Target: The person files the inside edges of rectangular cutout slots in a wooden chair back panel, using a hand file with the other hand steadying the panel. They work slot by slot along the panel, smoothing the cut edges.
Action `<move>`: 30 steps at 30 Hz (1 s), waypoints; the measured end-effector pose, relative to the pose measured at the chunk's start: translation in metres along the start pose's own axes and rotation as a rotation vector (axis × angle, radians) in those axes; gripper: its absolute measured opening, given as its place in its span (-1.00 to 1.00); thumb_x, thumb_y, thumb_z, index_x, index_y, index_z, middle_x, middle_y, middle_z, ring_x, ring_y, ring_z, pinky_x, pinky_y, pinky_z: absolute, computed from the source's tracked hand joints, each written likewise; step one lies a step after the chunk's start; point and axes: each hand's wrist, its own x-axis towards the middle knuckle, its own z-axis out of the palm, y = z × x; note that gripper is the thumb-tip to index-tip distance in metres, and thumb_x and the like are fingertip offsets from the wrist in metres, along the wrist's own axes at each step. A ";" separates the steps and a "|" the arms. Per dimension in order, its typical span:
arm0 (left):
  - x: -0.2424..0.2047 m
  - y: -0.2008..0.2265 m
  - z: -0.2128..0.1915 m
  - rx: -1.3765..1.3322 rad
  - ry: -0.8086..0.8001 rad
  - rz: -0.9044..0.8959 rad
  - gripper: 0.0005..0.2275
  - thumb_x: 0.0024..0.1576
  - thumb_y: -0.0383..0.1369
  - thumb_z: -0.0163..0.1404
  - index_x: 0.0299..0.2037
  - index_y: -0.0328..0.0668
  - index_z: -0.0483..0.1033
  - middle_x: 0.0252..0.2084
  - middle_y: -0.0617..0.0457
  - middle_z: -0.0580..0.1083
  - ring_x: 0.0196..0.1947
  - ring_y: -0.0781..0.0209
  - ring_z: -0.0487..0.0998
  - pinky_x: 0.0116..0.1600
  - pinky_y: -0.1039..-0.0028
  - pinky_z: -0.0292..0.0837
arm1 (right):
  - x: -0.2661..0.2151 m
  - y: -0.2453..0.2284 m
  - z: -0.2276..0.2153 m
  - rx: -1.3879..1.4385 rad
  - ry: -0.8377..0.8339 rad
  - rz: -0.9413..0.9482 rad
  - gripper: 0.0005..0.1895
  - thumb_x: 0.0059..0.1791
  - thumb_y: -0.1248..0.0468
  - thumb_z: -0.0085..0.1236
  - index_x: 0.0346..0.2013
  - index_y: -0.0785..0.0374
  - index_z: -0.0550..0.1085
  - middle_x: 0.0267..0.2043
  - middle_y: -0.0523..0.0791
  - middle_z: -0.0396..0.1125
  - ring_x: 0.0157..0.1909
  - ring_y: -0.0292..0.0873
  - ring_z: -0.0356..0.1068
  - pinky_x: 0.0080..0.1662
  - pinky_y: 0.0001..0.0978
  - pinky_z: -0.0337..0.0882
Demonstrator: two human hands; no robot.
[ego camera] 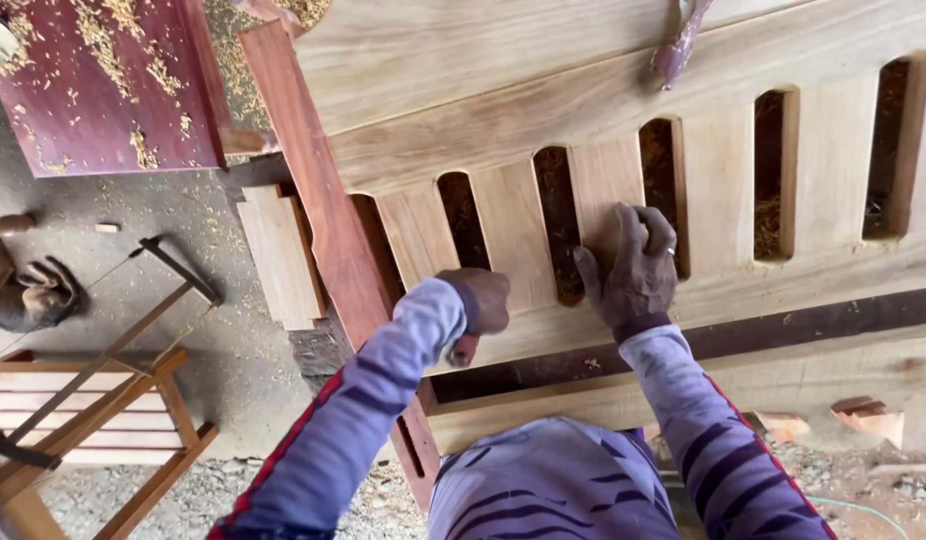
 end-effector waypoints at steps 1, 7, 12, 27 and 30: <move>0.009 -0.014 0.010 -0.004 -0.004 -0.003 -0.76 -0.04 -0.37 -0.01 -0.33 -0.43 0.62 -0.30 -0.35 0.59 -0.27 -0.24 0.65 -0.14 0.07 0.54 | 0.002 0.001 0.002 0.003 -0.005 0.001 -0.28 0.04 0.00 0.32 0.37 0.20 0.25 0.30 0.08 0.12 0.23 0.22 0.29 0.06 0.09 0.44; 0.038 -0.031 0.029 0.190 0.002 0.255 -0.77 -0.04 -0.41 -0.06 -0.36 -0.42 0.64 -0.31 -0.35 0.59 -0.31 -0.23 0.65 -0.15 0.13 0.56 | -0.005 0.002 0.002 -0.019 -0.002 -0.024 -0.28 0.07 0.00 0.33 0.39 0.20 0.25 0.30 0.07 0.12 0.24 0.21 0.28 0.10 0.09 0.44; -0.008 -0.012 0.011 -0.068 0.042 0.048 -0.76 -0.06 -0.38 -0.03 -0.36 -0.42 0.63 -0.33 -0.37 0.58 -0.29 -0.25 0.64 -0.15 0.10 0.54 | -0.002 0.004 0.004 -0.022 -0.009 -0.009 -0.27 0.03 0.01 0.33 0.38 0.20 0.24 0.31 0.08 0.12 0.24 0.22 0.29 0.07 0.06 0.46; -0.004 -0.002 0.003 -0.003 -0.024 -0.077 -0.75 0.03 -0.35 -0.05 -0.25 -0.32 0.65 -0.25 -0.27 0.61 -0.18 -0.19 0.67 -0.07 0.13 0.56 | -0.006 0.004 0.003 -0.025 -0.013 -0.016 -0.26 0.04 0.02 0.35 0.39 0.22 0.24 0.32 0.08 0.12 0.25 0.21 0.28 0.09 0.07 0.45; -0.025 0.010 -0.007 0.007 0.011 -0.033 -0.75 -0.01 -0.34 -0.01 -0.24 -0.30 0.65 -0.22 -0.26 0.59 -0.16 -0.22 0.64 -0.07 0.11 0.53 | -0.005 0.008 0.003 -0.013 -0.007 -0.017 -0.26 0.01 0.02 0.35 0.36 0.22 0.25 0.29 0.08 0.12 0.21 0.21 0.29 0.05 0.07 0.45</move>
